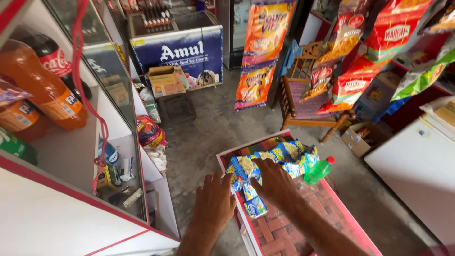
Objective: Organizing and hanging strips of snack bags onto display wires and shelves in a grocery shop.
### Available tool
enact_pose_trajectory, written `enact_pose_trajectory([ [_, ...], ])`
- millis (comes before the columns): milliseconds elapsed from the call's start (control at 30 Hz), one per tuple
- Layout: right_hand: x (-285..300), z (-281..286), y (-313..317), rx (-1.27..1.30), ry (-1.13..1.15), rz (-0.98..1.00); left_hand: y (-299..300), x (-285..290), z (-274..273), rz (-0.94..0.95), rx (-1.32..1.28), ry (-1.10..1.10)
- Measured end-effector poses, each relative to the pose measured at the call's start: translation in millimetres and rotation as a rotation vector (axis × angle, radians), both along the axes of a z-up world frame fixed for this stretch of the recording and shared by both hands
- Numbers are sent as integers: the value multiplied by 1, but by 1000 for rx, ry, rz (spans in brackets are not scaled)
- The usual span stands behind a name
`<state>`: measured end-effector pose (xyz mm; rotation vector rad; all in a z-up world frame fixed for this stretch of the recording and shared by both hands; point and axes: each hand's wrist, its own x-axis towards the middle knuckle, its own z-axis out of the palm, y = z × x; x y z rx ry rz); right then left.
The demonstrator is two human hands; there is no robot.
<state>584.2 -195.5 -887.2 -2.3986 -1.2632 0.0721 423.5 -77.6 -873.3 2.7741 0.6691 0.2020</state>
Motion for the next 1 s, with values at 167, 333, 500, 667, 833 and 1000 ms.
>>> enact_pose_trajectory([
  [167, 10, -28, -7, 13, -35, -38, 8, 13, -15, -44, 0, 7],
  [333, 8, -47, -7, 5, -1, -76, 23, 20, -34, -98, 9, 57],
  [500, 5, -77, -4, -90, 109, -154, 41, 36, -63, -96, -67, 164],
  [667, 8, -111, 5, -185, 184, -214, 57, 65, -114, -111, -84, 158],
  [833, 23, -155, 25, -175, 226, -202, 69, 96, -153, -89, -139, 112],
  [1000, 39, -189, 50, -285, 305, -272, 84, 123, -205, -73, -152, 130],
])
